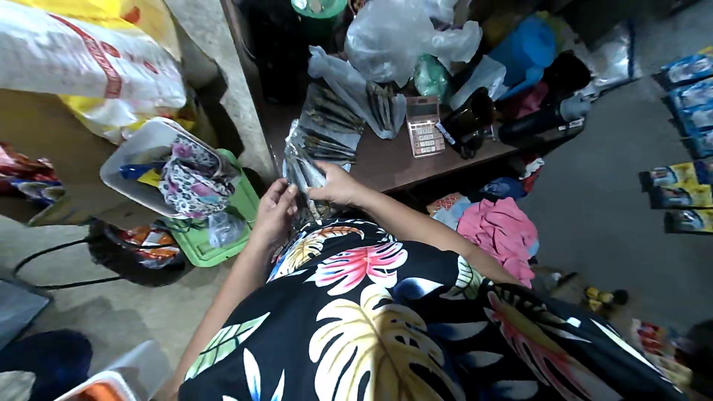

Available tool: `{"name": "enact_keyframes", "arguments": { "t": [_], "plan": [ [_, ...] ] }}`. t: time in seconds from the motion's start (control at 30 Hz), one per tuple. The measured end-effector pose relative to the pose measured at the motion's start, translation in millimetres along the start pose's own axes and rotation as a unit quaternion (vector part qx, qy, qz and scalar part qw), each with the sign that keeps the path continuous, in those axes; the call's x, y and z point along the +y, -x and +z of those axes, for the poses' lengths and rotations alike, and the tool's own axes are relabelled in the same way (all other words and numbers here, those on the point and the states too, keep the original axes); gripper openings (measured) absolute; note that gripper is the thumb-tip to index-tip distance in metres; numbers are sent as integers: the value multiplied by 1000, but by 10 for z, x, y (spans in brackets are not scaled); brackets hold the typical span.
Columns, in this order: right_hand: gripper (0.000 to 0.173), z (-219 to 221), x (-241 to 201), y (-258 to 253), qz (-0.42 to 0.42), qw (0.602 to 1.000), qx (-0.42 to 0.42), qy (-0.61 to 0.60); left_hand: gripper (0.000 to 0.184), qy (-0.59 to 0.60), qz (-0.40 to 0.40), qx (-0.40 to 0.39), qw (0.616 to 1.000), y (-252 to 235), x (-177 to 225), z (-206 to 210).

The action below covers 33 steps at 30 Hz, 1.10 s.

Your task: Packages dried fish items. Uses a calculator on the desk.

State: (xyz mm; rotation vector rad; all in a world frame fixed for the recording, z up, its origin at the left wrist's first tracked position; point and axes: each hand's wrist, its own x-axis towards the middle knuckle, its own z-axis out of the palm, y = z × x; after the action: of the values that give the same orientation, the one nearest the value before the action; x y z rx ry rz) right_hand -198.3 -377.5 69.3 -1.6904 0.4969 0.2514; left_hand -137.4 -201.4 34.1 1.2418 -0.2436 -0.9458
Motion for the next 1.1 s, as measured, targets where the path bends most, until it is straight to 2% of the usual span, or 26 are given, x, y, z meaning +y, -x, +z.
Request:
{"name": "enact_keyframes", "arguments": {
  "t": [0.07, 0.17, 0.27, 0.4, 0.53, 0.7, 0.93, 1.03, 1.1],
  "plan": [
    [56, -69, -15, -61, 8, 999, -23, 23, 19, 7, 0, 43, 999, -54, 4, 114],
    [53, -174, 7, -135, 13, 999, -43, 22, 24, 14, -8, 98, 995, -136, 28, 278],
    [52, -407, 142, -127, -17, 998, -63, 0, 20, 39, -5, 138, 990, -233, -38, 467],
    [48, -999, 285, -16, -40, 995, -87, 1, 22, 55, 11, 227, 972, -273, -168, 763],
    [33, -1679, 547, 95, -17, 996, -82, 18, 24, 61, -7, 330, 942, -240, -286, 1007],
    [30, -2189, 837, 258, 15, 995, -102, 8, 33, 68, -12, 442, 894, -185, -389, 1154],
    [26, -2511, 1084, 366, 20, 994, -103, -8, 16, 96, 68, 450, 885, -246, -394, 1176],
    [25, -2557, 1123, 392, 29, 995, -97, -7, 14, 76, 61, 461, 882, -318, -447, 1100],
    [25, -2572, 1146, 397, 34, 995, -94, -2, 18, 81, 46, 461, 882, -354, -502, 1023]
  ]
}}
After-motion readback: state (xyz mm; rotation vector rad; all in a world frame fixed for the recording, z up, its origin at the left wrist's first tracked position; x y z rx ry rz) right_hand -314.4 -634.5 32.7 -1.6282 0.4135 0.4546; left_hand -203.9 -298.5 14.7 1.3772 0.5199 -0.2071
